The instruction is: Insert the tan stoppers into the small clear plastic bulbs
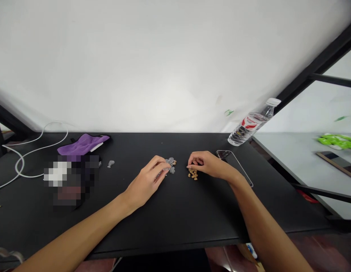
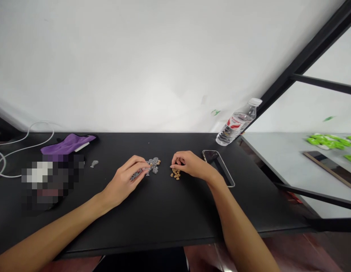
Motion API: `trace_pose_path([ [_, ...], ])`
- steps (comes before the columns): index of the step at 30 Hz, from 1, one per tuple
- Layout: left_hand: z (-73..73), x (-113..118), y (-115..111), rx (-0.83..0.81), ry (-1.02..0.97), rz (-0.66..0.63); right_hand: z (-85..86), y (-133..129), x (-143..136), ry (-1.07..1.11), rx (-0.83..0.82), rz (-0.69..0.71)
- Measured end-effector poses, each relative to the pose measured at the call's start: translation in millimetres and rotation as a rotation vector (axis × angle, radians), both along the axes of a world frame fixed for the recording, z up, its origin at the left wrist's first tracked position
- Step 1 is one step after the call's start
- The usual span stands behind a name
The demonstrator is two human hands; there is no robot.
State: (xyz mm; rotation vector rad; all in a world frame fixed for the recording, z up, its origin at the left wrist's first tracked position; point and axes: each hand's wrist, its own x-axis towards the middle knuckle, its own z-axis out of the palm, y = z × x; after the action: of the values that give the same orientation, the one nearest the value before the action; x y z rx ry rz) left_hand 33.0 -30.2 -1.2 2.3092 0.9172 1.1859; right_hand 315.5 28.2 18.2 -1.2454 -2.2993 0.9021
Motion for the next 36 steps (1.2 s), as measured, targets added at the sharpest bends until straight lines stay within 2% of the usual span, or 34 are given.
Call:
trace_pose_path([
  [6,1.5,0.3,0.1,-0.013,-0.038,-0.011,1.8,-0.7,-1.0,0.001,0.084,-0.007],
  [12,2.3,-1.0,0.9,0.009,-0.034,0.032,4.4,-2.9,-5.6,0.119,0.173,-0.054],
  [19,1.6,-1.6,1.9,-0.012,-0.038,0.023,2.8,-5.4,-14.5,0.254,0.051,-0.08],
  [27,0.4,-1.4,2.5,-0.025,-0.024,0.028,0.2,-6.9,-19.9,0.408,0.013,-0.054],
  [36,1.5,-1.5,4.5,-0.042,-0.005,0.054,-1.8,-5.4,-21.9,0.382,0.13,-0.029],
])
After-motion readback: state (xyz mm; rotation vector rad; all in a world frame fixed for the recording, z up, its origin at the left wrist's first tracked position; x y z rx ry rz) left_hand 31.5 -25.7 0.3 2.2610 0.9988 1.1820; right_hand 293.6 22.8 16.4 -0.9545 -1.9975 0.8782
